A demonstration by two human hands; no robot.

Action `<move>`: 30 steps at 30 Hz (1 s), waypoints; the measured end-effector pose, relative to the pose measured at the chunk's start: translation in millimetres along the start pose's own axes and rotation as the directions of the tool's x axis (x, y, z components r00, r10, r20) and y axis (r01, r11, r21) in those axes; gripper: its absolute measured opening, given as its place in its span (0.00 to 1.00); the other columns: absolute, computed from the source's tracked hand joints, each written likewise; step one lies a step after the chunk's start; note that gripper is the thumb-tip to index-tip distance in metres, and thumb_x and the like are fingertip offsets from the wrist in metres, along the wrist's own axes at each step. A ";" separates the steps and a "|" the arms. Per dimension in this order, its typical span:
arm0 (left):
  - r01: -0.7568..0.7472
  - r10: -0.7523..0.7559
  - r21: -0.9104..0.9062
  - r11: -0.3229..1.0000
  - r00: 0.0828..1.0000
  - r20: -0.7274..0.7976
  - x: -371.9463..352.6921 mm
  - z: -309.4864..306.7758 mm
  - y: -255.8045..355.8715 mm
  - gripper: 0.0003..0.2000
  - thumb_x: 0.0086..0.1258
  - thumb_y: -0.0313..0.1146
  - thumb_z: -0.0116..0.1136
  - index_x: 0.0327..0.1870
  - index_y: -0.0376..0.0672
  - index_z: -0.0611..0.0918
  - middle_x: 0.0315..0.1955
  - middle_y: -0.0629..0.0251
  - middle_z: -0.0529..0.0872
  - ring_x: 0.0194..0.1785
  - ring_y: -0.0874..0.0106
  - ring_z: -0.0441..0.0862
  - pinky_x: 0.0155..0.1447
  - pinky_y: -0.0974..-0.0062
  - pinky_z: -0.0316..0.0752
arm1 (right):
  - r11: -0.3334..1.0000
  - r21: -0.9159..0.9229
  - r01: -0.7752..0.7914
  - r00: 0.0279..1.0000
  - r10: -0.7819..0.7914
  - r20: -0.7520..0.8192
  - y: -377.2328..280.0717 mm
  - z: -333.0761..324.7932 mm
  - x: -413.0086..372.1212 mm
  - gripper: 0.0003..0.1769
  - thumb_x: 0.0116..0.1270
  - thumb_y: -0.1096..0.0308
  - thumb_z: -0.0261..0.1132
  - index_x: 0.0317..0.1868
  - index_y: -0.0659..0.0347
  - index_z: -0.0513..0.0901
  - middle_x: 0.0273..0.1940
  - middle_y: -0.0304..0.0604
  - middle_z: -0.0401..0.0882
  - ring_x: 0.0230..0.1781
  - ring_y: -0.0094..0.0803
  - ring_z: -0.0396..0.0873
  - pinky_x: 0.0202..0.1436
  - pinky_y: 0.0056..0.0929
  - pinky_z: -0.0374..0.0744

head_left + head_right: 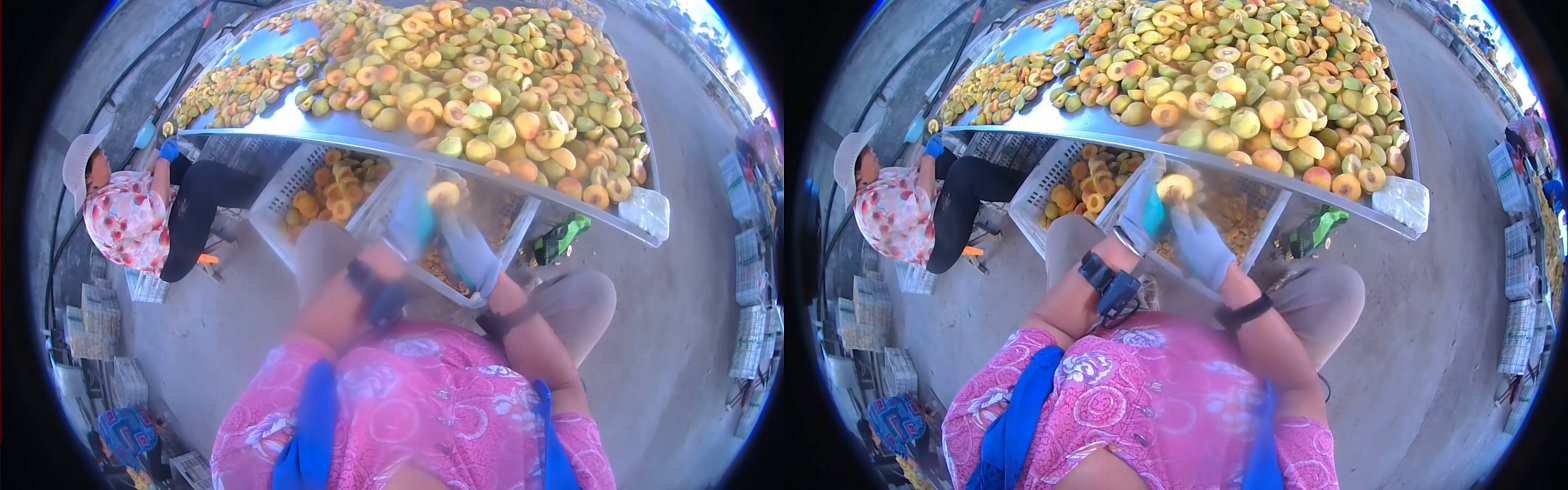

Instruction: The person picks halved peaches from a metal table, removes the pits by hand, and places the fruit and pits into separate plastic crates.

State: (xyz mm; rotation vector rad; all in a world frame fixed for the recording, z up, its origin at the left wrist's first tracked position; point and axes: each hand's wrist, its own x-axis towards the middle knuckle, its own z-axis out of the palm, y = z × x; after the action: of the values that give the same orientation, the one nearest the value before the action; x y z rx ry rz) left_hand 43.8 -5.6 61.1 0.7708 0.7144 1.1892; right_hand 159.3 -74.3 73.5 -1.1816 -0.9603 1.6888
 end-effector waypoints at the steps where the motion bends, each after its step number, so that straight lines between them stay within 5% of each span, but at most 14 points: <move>1: -0.087 0.081 0.139 0.987 0.996 0.048 1.2 -2.2 -0.3 0.25 0.78 0.55 0.43 0.50 0.38 0.78 0.42 0.58 0.83 0.42 0.67 0.83 0.47 0.68 0.82 | 1.000 0.001 0.000 1.000 0.000 0.001 1.5 0.2 0.9 0.22 0.77 0.44 0.50 0.44 0.54 0.75 0.20 0.29 0.67 0.15 0.17 0.64 0.16 0.18 0.61; 5: -0.131 0.120 0.233 0.964 0.991 0.059 -2.4 -1.2 6.2 0.26 0.77 0.56 0.43 0.46 0.37 0.78 0.38 0.57 0.84 0.38 0.67 0.84 0.45 0.71 0.82 | 0.986 0.163 -0.039 0.996 0.024 0.090 8.1 -6.8 3.6 0.19 0.76 0.46 0.51 0.44 0.54 0.73 0.18 0.29 0.65 0.11 0.17 0.60 0.12 0.19 0.58; 8: 0.032 -0.048 0.186 0.982 0.996 0.082 -11.0 1.9 25.6 0.27 0.77 0.57 0.44 0.43 0.36 0.80 0.33 0.59 0.85 0.34 0.69 0.84 0.41 0.75 0.80 | 0.980 0.166 -0.113 0.978 0.080 0.194 -0.9 -10.8 -6.1 0.17 0.77 0.48 0.51 0.45 0.53 0.74 0.17 0.29 0.64 0.09 0.18 0.58 0.10 0.19 0.56; 10: -0.048 -0.011 0.548 0.835 0.995 0.104 -11.3 1.3 31.1 0.28 0.77 0.57 0.44 0.41 0.36 0.81 0.30 0.61 0.86 0.32 0.71 0.83 0.39 0.76 0.78 | 0.981 0.130 -0.143 0.966 0.111 0.232 -1.3 -9.2 -8.1 0.16 0.77 0.49 0.51 0.45 0.53 0.74 0.17 0.28 0.64 0.09 0.18 0.58 0.09 0.19 0.55; 13: -0.048 -0.143 0.653 0.756 0.961 0.236 -8.6 -5.9 37.3 0.27 0.77 0.55 0.45 0.38 0.37 0.83 0.31 0.62 0.86 0.32 0.73 0.82 0.36 0.77 0.76 | 0.993 0.033 -0.115 0.980 0.108 0.164 6.5 -7.1 -6.3 0.17 0.77 0.50 0.51 0.45 0.54 0.74 0.17 0.27 0.64 0.08 0.17 0.57 0.09 0.17 0.54; 14: -0.046 -0.144 0.653 0.756 0.962 0.234 -7.8 -8.2 38.6 0.27 0.77 0.55 0.45 0.38 0.37 0.83 0.31 0.62 0.86 0.32 0.73 0.82 0.36 0.77 0.76 | 0.967 0.154 -0.204 0.956 0.163 0.245 6.2 -9.3 -7.3 0.16 0.77 0.50 0.50 0.44 0.53 0.74 0.17 0.27 0.63 0.08 0.17 0.57 0.09 0.17 0.54; 17: -0.024 -0.192 0.621 0.783 0.941 0.278 -4.9 -17.6 38.3 0.23 0.76 0.48 0.50 0.36 0.35 0.87 0.33 0.58 0.87 0.38 0.70 0.83 0.48 0.73 0.75 | 0.879 0.289 -0.380 0.865 0.227 0.448 16.4 -21.2 -1.2 0.16 0.76 0.47 0.51 0.46 0.50 0.74 0.18 0.24 0.61 0.10 0.14 0.56 0.12 0.16 0.52; 20: 0.033 -0.234 0.486 0.873 0.903 0.360 -7.9 -25.3 37.2 0.22 0.76 0.47 0.51 0.37 0.34 0.86 0.32 0.58 0.87 0.38 0.70 0.83 0.47 0.74 0.76 | 0.807 0.330 -0.490 0.764 0.216 0.608 27.4 -22.2 5.2 0.18 0.76 0.45 0.52 0.48 0.48 0.75 0.19 0.21 0.58 0.11 0.12 0.54 0.13 0.15 0.50; 22: 0.083 -0.190 0.405 0.910 0.954 0.232 -16.3 -25.4 37.2 0.26 0.76 0.54 0.48 0.38 0.35 0.82 0.30 0.56 0.87 0.38 0.68 0.84 0.39 0.73 0.79 | 0.776 0.357 -0.520 0.734 0.192 0.652 24.9 -17.5 4.1 0.18 0.76 0.45 0.51 0.48 0.48 0.75 0.19 0.20 0.56 0.11 0.12 0.53 0.13 0.15 0.48; 24: 0.140 -0.211 0.329 0.934 0.959 0.191 -11.9 -39.1 29.3 0.25 0.75 0.54 0.50 0.39 0.35 0.82 0.32 0.56 0.87 0.39 0.68 0.84 0.40 0.72 0.79 | 0.609 0.468 -0.640 0.696 0.202 0.689 13.7 -8.6 -0.9 0.18 0.79 0.49 0.46 0.42 0.52 0.73 0.14 0.23 0.51 0.05 0.13 0.50 0.05 0.15 0.48; 26: 0.194 -0.236 0.246 0.949 0.959 0.155 -3.2 -60.9 7.8 0.24 0.75 0.53 0.51 0.40 0.36 0.82 0.33 0.56 0.87 0.40 0.68 0.84 0.40 0.71 0.80 | 0.583 0.477 -0.658 0.669 0.162 0.725 17.1 -9.1 1.1 0.19 0.80 0.49 0.46 0.43 0.54 0.73 0.14 0.24 0.53 0.05 0.13 0.50 0.05 0.15 0.49; 28: 0.309 -0.277 -0.147 0.940 0.939 0.204 4.2 -72.6 -10.3 0.22 0.75 0.52 0.52 0.43 0.37 0.80 0.36 0.57 0.86 0.40 0.67 0.84 0.40 0.71 0.80 | 0.560 0.483 -0.673 0.641 0.118 0.758 18.3 -8.5 1.3 0.20 0.80 0.49 0.45 0.44 0.55 0.73 0.15 0.25 0.54 0.05 0.13 0.51 0.05 0.15 0.49; 30: 0.268 -0.227 -0.185 0.945 0.950 0.216 6.6 -73.4 -9.1 0.21 0.75 0.52 0.52 0.44 0.38 0.80 0.37 0.58 0.85 0.41 0.67 0.84 0.41 0.70 0.80 | 0.450 0.522 -0.725 0.585 0.001 0.811 18.1 -6.7 1.3 0.21 0.80 0.47 0.44 0.46 0.57 0.72 0.17 0.26 0.57 0.06 0.13 0.52 0.05 0.15 0.51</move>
State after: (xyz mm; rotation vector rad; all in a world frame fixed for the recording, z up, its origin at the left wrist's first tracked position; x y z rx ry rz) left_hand -10.1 9.5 12.3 0.5869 0.4976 0.9283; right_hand 161.8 -78.7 54.8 0.0230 -0.0718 2.6783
